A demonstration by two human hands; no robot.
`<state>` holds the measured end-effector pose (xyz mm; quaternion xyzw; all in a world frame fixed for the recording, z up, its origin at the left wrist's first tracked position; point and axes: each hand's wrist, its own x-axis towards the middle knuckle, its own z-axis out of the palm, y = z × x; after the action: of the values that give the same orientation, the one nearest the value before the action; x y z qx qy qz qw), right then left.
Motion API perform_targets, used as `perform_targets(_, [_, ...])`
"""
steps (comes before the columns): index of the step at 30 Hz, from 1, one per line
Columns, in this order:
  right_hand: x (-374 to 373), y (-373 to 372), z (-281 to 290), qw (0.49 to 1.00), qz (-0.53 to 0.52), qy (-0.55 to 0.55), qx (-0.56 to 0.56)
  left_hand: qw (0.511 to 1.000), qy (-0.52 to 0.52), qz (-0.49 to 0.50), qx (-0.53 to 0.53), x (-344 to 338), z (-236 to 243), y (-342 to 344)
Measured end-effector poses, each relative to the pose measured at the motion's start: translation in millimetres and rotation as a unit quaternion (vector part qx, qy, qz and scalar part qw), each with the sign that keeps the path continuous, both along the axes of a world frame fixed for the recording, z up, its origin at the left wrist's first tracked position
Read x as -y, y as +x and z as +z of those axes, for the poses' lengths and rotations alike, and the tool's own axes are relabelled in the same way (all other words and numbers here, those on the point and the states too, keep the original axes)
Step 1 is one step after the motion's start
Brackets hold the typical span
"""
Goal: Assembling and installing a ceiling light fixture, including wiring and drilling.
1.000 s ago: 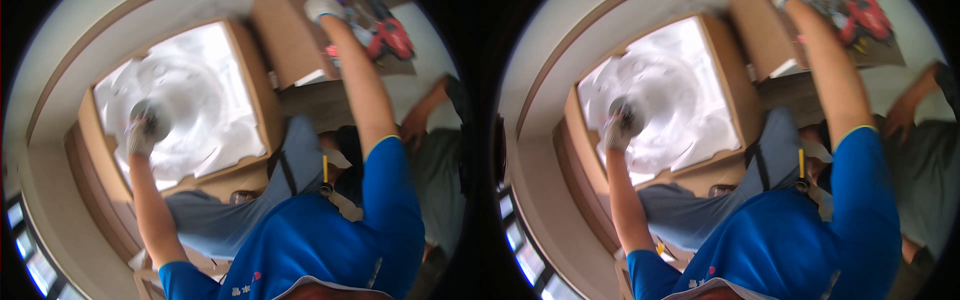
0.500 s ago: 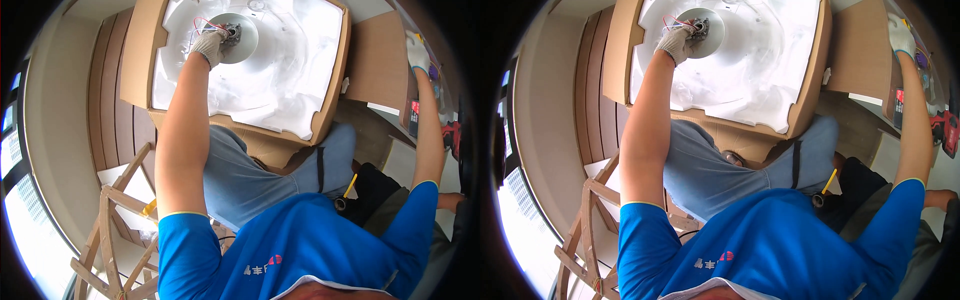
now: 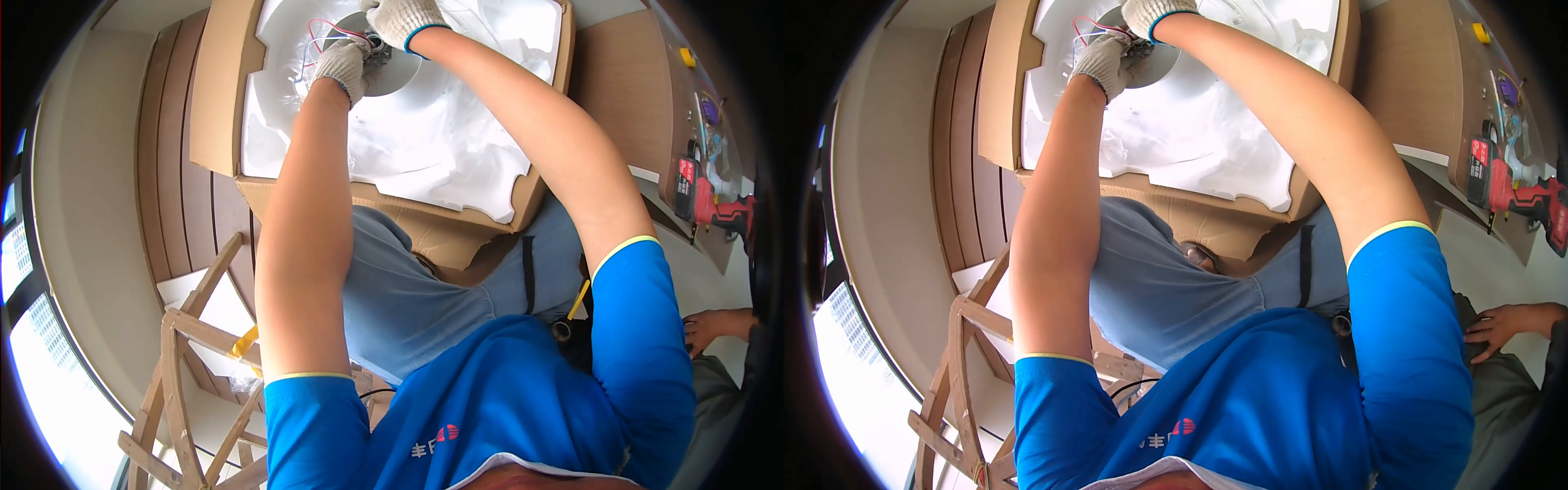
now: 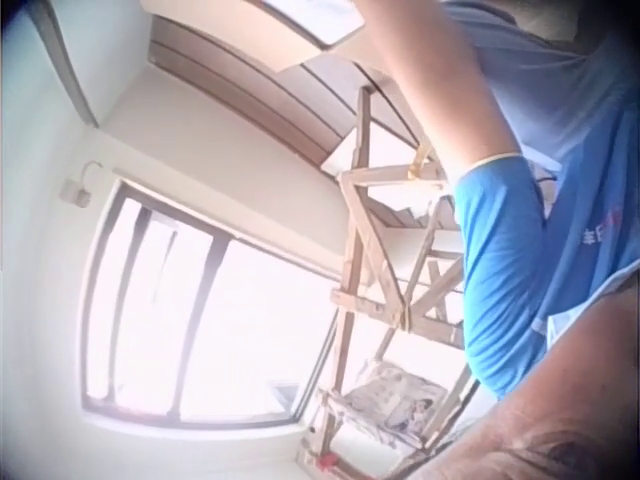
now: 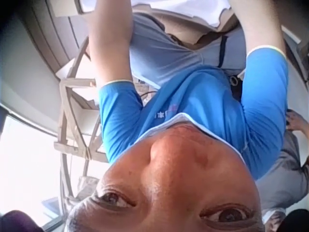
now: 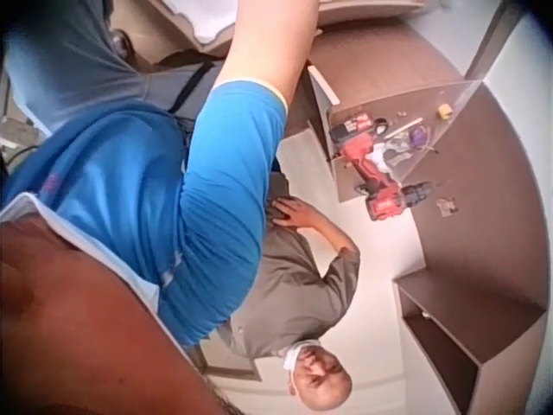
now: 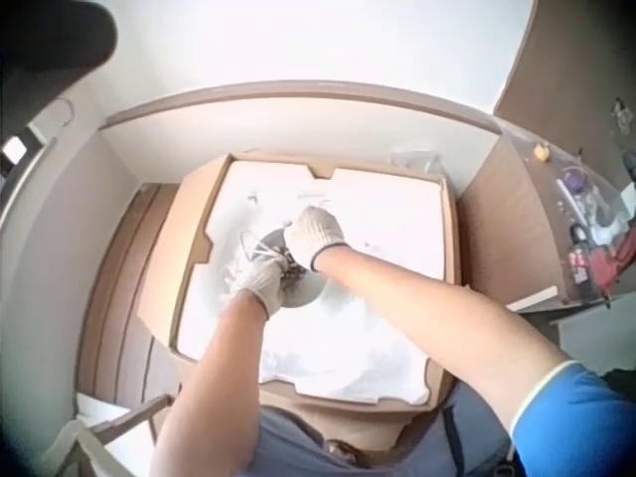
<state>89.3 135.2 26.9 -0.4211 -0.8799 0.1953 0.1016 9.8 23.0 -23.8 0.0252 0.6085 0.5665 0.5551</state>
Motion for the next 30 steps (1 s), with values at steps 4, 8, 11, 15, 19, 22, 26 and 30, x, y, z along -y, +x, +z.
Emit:
perform_targets(4, [-3,-16,1,0.996,0.073,0.044,0.014,0.893,0.075,-0.193,-0.399,12,-59,-43])
perform_targets(8, [14,-29,21,0.994,0.105,0.029,-0.001,0.940,0.061,-0.150,-0.302,22,-79,-69])
perform_targets(11, [-20,-3,8,0.994,0.092,0.029,0.047,0.874,0.026,-0.246,-0.418,1,-25,-15])
perform_targets(15, [-29,-25,7,0.988,0.132,0.030,0.070,0.701,-0.026,-0.357,-0.617,10,-8,-21])
perform_targets(19, [-8,-41,7,0.978,0.161,0.022,0.131,0.974,0.084,-0.070,-0.196,7,-74,-53])
perform_targets(22, [-3,-43,15,0.985,0.117,-0.058,0.111,0.973,0.071,-0.075,-0.204,10,-84,-53])
perform_targets(26, [-27,-34,-1,0.986,0.086,-0.059,0.128,0.969,0.078,-0.097,-0.212,0,-66,-40])
perform_targets(30, [-20,-28,-13,0.991,0.108,-0.002,0.077,0.966,0.066,-0.105,-0.228,16,-52,-40])
